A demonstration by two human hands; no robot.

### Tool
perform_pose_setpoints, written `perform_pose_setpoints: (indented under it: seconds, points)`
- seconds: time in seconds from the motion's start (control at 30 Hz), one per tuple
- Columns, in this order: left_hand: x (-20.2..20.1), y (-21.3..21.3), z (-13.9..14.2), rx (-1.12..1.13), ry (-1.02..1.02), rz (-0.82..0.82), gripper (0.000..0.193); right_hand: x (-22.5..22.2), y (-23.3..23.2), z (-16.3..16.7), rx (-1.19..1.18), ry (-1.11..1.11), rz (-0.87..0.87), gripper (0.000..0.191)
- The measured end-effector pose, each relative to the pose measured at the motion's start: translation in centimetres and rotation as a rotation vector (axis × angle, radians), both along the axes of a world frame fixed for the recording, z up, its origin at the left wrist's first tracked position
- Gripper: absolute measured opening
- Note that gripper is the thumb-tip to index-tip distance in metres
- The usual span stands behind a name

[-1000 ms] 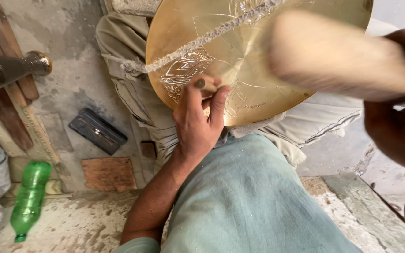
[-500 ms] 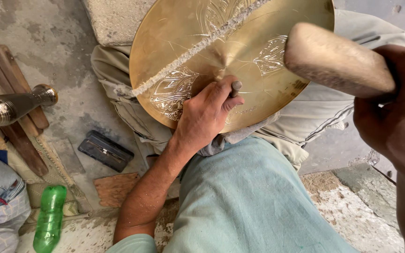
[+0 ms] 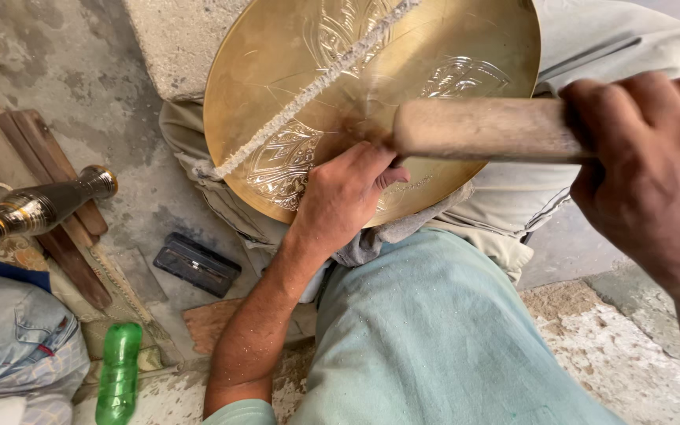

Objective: The person sits on the floor with a large engraved brass tray on their lap and hammers a punch against the tray's surface with a wooden mallet, working the relief pattern. They reposition the punch and rotate the tray between hammering sequences.

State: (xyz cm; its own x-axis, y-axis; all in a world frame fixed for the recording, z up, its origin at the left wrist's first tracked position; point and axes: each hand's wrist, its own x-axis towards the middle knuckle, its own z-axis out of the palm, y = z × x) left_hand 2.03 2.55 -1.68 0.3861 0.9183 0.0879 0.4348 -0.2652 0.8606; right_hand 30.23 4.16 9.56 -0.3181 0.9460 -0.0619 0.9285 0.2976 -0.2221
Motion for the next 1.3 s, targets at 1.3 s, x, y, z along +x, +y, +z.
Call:
perform_pose_setpoints:
  seconds: [1.3]
  points:
    - [1.3, -3.1, 1.1, -0.049, -0.052, 0.453, 0.026, 1.5, -2.1, -3.8, -0.06, 0.38, -0.114, 0.037]
